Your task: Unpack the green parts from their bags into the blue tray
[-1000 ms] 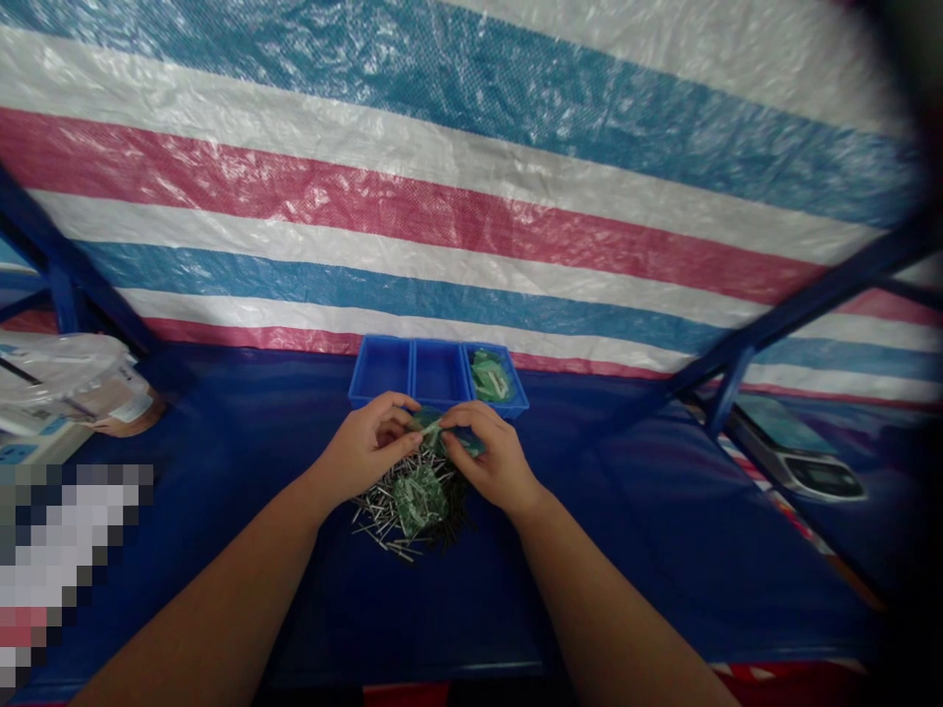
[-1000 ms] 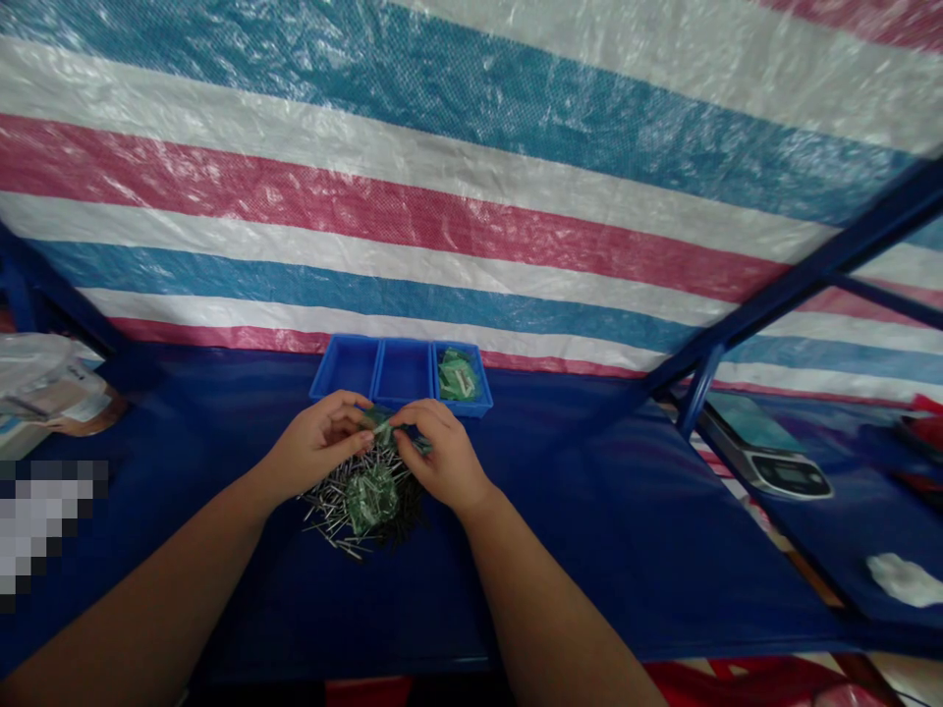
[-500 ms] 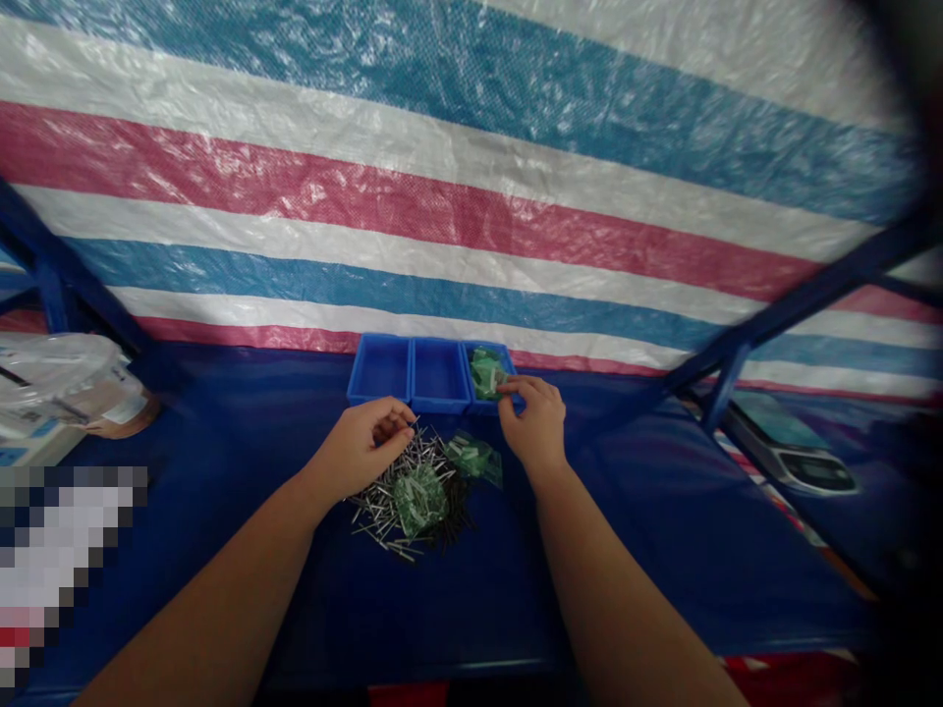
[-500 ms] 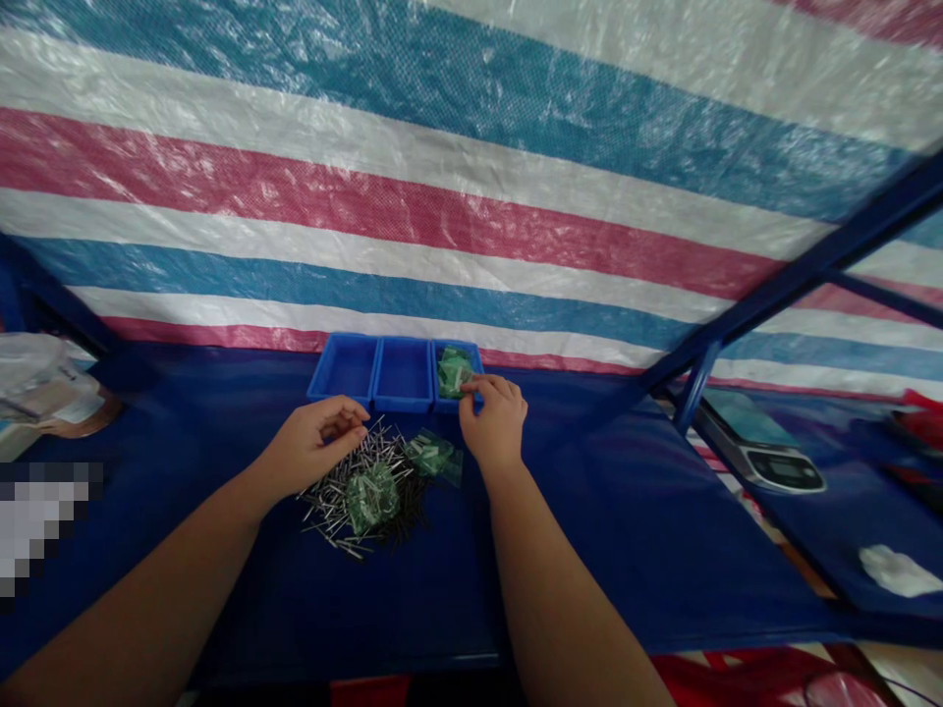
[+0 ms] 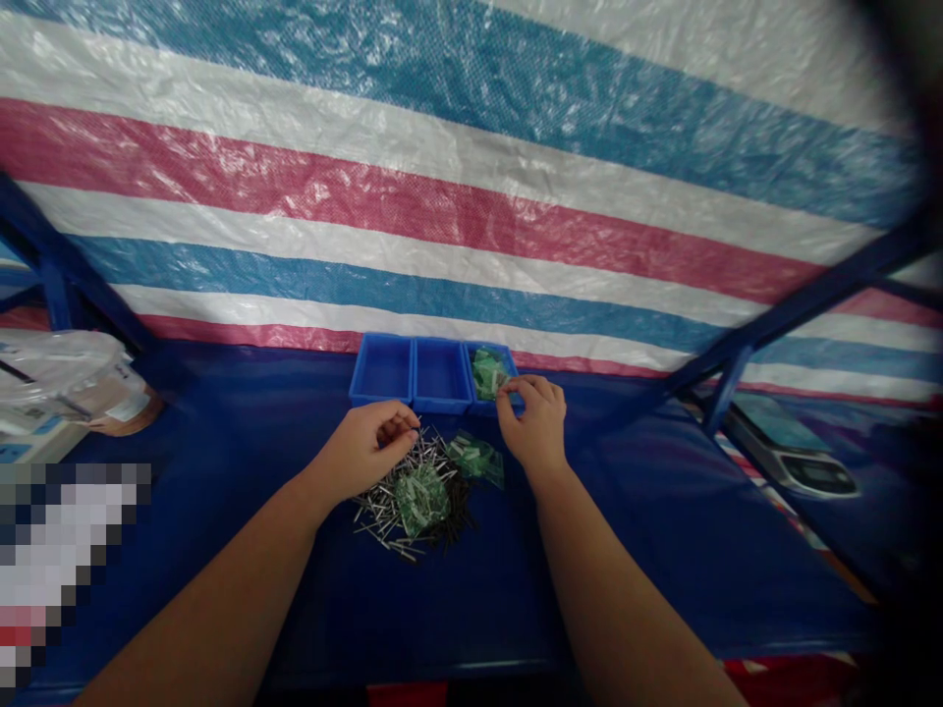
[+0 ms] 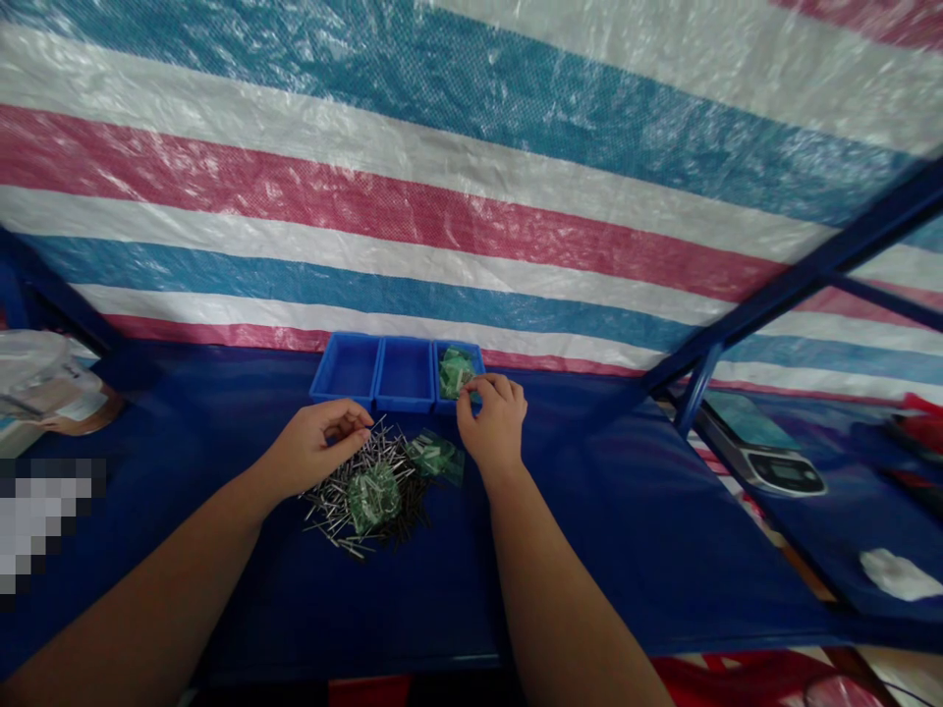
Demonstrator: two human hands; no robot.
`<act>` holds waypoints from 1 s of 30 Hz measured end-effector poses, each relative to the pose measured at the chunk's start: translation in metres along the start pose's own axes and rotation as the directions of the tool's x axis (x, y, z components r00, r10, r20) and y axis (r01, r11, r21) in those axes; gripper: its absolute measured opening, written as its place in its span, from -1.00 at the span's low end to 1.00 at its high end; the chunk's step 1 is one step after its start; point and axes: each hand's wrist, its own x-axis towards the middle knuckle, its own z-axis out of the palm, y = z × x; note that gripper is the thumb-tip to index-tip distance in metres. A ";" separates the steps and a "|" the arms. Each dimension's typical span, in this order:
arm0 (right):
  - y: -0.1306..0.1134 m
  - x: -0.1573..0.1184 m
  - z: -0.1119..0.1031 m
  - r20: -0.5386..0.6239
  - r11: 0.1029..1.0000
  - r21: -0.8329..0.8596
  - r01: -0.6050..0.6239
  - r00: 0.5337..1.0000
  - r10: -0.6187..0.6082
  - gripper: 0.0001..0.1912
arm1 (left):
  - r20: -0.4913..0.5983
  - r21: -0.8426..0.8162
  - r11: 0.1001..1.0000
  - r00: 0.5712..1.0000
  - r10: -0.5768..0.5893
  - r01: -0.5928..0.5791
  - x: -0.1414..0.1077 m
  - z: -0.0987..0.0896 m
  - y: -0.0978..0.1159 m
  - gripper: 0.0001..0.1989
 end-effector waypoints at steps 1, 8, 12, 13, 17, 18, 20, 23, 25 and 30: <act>-0.001 0.000 0.000 0.022 1.000 0.014 0.019 1.000 -0.019 -0.87 | -0.001 0.004 1.000 1.000 0.000 0.000 0.000 0.000 0.000 -0.87; -0.005 0.000 0.005 0.132 0.995 0.077 0.057 0.989 -0.067 -0.74 | 0.003 -0.019 1.000 1.000 -0.013 0.013 0.000 0.001 0.001 -0.87; -0.009 -0.002 0.003 0.137 0.999 0.025 0.038 0.990 -0.041 -0.77 | 0.009 -0.028 0.999 1.000 -0.027 0.027 0.000 0.001 0.001 -0.87; -0.010 -0.002 0.003 0.136 0.999 0.019 0.033 0.990 -0.035 -0.78 | 0.009 -0.033 0.999 0.999 -0.031 0.032 0.000 0.001 0.001 -0.87; -0.013 -0.004 0.004 0.163 1.000 0.017 0.017 0.986 -0.020 -0.79 | 0.008 -0.036 0.998 0.999 -0.045 0.045 0.000 0.001 0.000 -0.86; -0.013 -0.005 0.004 0.168 1.000 0.017 0.015 0.986 -0.018 -0.79 | 0.007 -0.033 0.998 0.999 -0.045 0.046 0.000 0.001 0.001 -0.87; -0.014 -0.005 0.004 0.154 1.000 0.022 0.015 0.988 -0.018 -0.79 | 0.012 -0.018 0.999 0.999 -0.039 0.039 0.000 0.000 0.001 -0.87; -0.017 -0.004 -0.004 0.091 0.995 0.085 0.057 0.994 -0.064 -0.78 | 0.043 0.049 0.999 0.999 0.003 -0.005 -0.001 -0.003 0.004 -0.88; -0.022 -0.004 -0.016 0.097 0.968 0.215 0.133 0.983 -0.156 -0.77 | 0.091 0.128 0.989 0.994 0.062 -0.074 -0.002 -0.007 0.007 -0.87; -0.032 -0.006 -0.047 0.395 0.854 0.478 0.203 0.819 -0.416 -0.80 | 0.286 0.236 0.941 0.943 0.170 -0.241 -0.004 -0.011 0.015 -0.70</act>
